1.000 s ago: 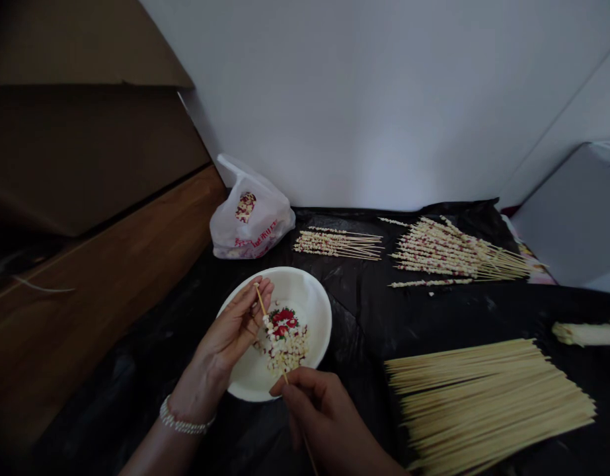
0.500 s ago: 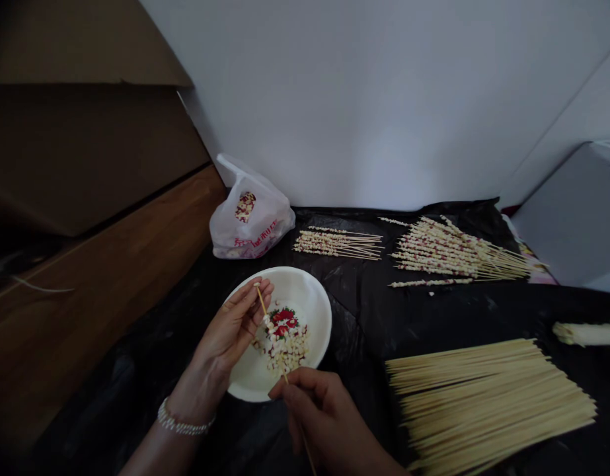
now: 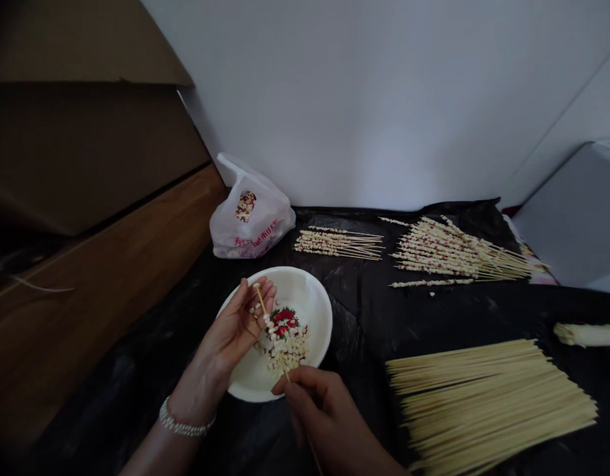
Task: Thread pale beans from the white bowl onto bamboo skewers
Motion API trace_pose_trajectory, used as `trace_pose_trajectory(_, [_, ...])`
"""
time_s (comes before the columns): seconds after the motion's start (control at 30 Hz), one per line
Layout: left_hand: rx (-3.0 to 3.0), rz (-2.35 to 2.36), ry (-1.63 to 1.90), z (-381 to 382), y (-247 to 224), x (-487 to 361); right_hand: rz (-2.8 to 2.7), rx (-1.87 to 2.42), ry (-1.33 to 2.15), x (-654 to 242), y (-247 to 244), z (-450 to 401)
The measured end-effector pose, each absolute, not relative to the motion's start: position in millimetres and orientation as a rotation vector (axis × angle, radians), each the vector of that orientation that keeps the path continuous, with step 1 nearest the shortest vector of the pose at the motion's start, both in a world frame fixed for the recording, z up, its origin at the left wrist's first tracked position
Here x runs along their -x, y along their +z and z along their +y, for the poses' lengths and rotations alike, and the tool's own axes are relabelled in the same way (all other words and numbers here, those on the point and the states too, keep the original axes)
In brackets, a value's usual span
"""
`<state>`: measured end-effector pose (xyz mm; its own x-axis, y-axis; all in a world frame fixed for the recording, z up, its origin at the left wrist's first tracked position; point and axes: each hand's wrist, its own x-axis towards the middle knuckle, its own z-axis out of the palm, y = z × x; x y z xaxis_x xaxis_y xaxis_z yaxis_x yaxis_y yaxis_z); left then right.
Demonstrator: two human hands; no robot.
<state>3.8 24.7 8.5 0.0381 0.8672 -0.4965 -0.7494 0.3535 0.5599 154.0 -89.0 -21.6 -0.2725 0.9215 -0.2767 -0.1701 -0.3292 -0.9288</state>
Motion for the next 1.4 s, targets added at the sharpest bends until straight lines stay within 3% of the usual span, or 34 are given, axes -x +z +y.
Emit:
trace_pose_trajectory(1.03, [-0.550,0.877,0.881,10.8,10.7,-3.3,-1.153,1.134,1.613,-159.7,-15.7,-88.3])
trace_pose_trajectory(1.4, [-0.344,0.848,1.045,16.7,9.4,-3.6,-1.083,1.192,1.597,-160.1,-19.7,-85.7])
